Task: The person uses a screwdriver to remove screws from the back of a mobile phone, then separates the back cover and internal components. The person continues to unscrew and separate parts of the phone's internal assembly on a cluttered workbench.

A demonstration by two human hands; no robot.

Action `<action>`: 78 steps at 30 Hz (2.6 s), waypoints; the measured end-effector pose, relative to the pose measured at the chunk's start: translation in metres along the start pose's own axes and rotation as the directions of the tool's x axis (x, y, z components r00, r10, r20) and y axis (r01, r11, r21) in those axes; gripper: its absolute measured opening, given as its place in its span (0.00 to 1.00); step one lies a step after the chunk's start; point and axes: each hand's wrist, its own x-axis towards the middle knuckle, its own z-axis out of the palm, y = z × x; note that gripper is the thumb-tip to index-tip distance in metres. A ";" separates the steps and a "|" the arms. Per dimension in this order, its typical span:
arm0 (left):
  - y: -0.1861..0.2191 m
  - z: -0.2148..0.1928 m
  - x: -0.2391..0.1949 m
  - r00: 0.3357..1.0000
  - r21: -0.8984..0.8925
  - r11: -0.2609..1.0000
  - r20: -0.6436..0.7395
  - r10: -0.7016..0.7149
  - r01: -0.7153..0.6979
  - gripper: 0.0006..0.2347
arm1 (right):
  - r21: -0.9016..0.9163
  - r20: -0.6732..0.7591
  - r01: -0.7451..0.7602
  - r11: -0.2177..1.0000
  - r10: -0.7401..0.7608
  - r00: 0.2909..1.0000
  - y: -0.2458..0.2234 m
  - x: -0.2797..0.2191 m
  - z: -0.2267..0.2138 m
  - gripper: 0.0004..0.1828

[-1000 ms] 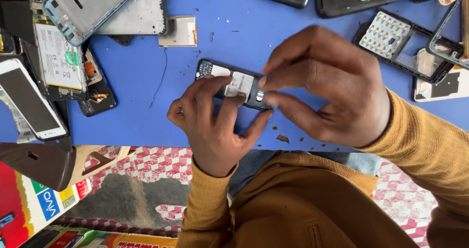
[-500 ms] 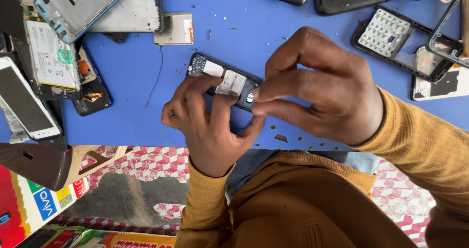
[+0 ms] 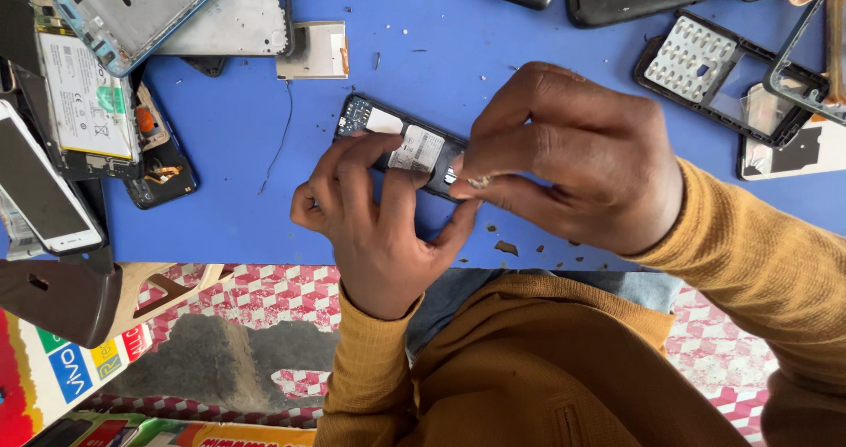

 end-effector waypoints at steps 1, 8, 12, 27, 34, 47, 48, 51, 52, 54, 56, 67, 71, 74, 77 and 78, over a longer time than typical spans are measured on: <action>0.000 0.000 0.000 1.000 -0.004 1.000 -0.010 0.002 -0.002 0.20 | 0.003 0.008 -0.007 1.000 0.007 1.000 -0.001 0.000 -0.002 0.15; -0.001 -0.002 0.001 1.000 -0.004 1.000 0.000 0.010 -0.010 0.21 | 0.023 0.078 -0.005 1.000 0.003 0.997 0.001 0.002 -0.005 0.15; -0.001 0.000 0.001 1.000 0.003 1.000 -0.002 0.009 -0.009 0.21 | -0.049 0.031 0.090 0.995 -0.088 0.996 0.004 0.004 -0.001 0.15; 0.000 0.000 0.000 1.000 -0.015 1.000 -0.003 0.012 -0.012 0.20 | 0.026 0.085 0.021 0.999 -0.023 0.996 0.002 0.001 -0.007 0.14; -0.001 -0.001 -0.001 1.000 0.006 1.000 0.025 -0.003 0.003 0.18 | 0.019 -0.005 0.042 0.999 -0.042 0.999 0.002 0.003 -0.002 0.15; -0.001 0.000 -0.001 1.000 0.005 1.000 0.005 0.004 -0.004 0.18 | 0.032 0.048 -0.020 0.999 0.019 0.999 0.004 -0.003 -0.001 0.17; -0.001 0.001 0.000 1.000 -0.003 1.000 -0.010 0.014 -0.014 0.19 | 0.049 0.053 -0.025 0.998 0.022 0.998 0.004 -0.003 -0.003 0.16; -0.002 0.000 0.001 1.000 -0.012 1.000 -0.011 0.024 -0.024 0.20 | 0.045 0.070 -0.048 0.998 0.045 0.997 0.002 -0.003 -0.006 0.15; -0.002 -0.001 0.001 1.000 -0.013 1.000 -0.004 0.024 -0.024 0.20 | 0.034 0.076 -0.057 0.998 0.054 0.996 0.001 -0.003 -0.006 0.14; -0.001 -0.003 0.002 1.000 -0.009 1.000 -0.002 0.017 -0.017 0.19 | 0.015 0.090 -0.017 1.000 0.015 0.996 0.002 -0.001 -0.004 0.15; 0.000 -0.004 0.002 1.000 -0.005 1.000 -0.001 0.009 -0.010 0.19 | -0.001 0.089 -0.001 1.000 0.002 0.996 0.002 -0.002 -0.002 0.17; -0.001 -0.005 0.003 1.000 -0.032 0.999 -0.019 0.012 -0.013 0.19 | 0.042 0.092 -0.091 0.995 0.087 0.992 0.001 -0.003 -0.006 0.14; 0.000 -0.004 0.003 1.000 -0.012 1.000 -0.023 0.004 -0.004 0.17 | 0.020 0.041 0.012 1.000 -0.012 0.999 0.003 -0.002 -0.002 0.18; -0.001 -0.003 0.003 1.000 -0.025 1.000 -0.028 0.005 -0.005 0.17 | 0.007 0.030 -0.052 0.999 0.052 0.998 0.004 -0.003 0.000 0.17; -0.002 -0.003 0.003 0.999 -0.037 0.999 -0.034 0.008 -0.009 0.18 | 0.047 0.055 -0.087 0.995 0.084 0.995 0.002 -0.004 -0.003 0.15; -0.002 -0.003 0.003 0.999 -0.039 0.999 -0.037 0.009 -0.010 0.18 | 0.047 0.066 -0.103 0.994 0.100 0.993 0.001 -0.003 -0.004 0.15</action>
